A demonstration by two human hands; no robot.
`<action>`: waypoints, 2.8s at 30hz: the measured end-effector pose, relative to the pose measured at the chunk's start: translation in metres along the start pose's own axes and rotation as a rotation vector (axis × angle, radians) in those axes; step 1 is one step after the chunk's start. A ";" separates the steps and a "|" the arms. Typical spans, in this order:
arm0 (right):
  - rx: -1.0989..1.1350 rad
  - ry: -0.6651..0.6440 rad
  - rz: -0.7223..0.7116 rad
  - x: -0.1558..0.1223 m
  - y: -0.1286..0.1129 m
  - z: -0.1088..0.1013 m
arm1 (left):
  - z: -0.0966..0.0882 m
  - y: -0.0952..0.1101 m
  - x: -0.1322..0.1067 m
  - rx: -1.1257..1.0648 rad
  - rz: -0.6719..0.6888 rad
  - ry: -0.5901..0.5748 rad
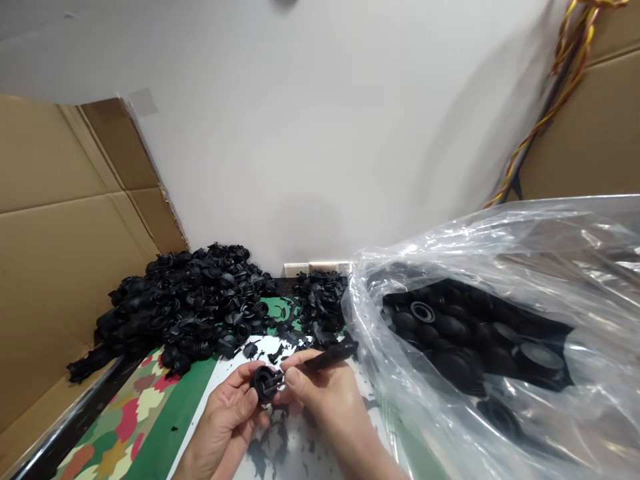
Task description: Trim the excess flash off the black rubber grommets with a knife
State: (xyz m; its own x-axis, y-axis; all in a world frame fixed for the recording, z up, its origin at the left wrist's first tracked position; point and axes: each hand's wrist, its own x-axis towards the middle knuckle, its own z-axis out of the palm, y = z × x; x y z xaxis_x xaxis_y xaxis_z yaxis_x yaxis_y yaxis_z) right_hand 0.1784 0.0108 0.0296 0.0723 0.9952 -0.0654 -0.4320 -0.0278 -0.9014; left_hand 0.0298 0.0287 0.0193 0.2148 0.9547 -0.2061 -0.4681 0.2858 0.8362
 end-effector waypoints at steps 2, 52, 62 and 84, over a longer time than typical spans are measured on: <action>-0.027 0.007 -0.011 0.001 0.002 0.000 | 0.000 -0.001 0.000 0.005 -0.001 0.003; -0.207 0.091 -0.078 0.022 0.001 -0.022 | -0.008 0.004 0.002 -0.172 0.010 -0.119; -0.218 0.067 -0.090 0.024 0.006 -0.022 | -0.007 0.007 0.001 -0.147 -0.031 -0.111; -0.224 0.091 -0.129 0.020 0.006 -0.018 | -0.006 0.002 0.005 -0.149 0.007 -0.075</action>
State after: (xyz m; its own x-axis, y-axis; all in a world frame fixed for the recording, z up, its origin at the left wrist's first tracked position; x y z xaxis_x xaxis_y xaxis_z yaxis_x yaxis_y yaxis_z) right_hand 0.1936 0.0289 0.0152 0.1984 0.9798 0.0267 -0.2052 0.0681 -0.9763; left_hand 0.0248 0.0349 0.0173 0.2719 0.9493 -0.1577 -0.5903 0.2940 0.7518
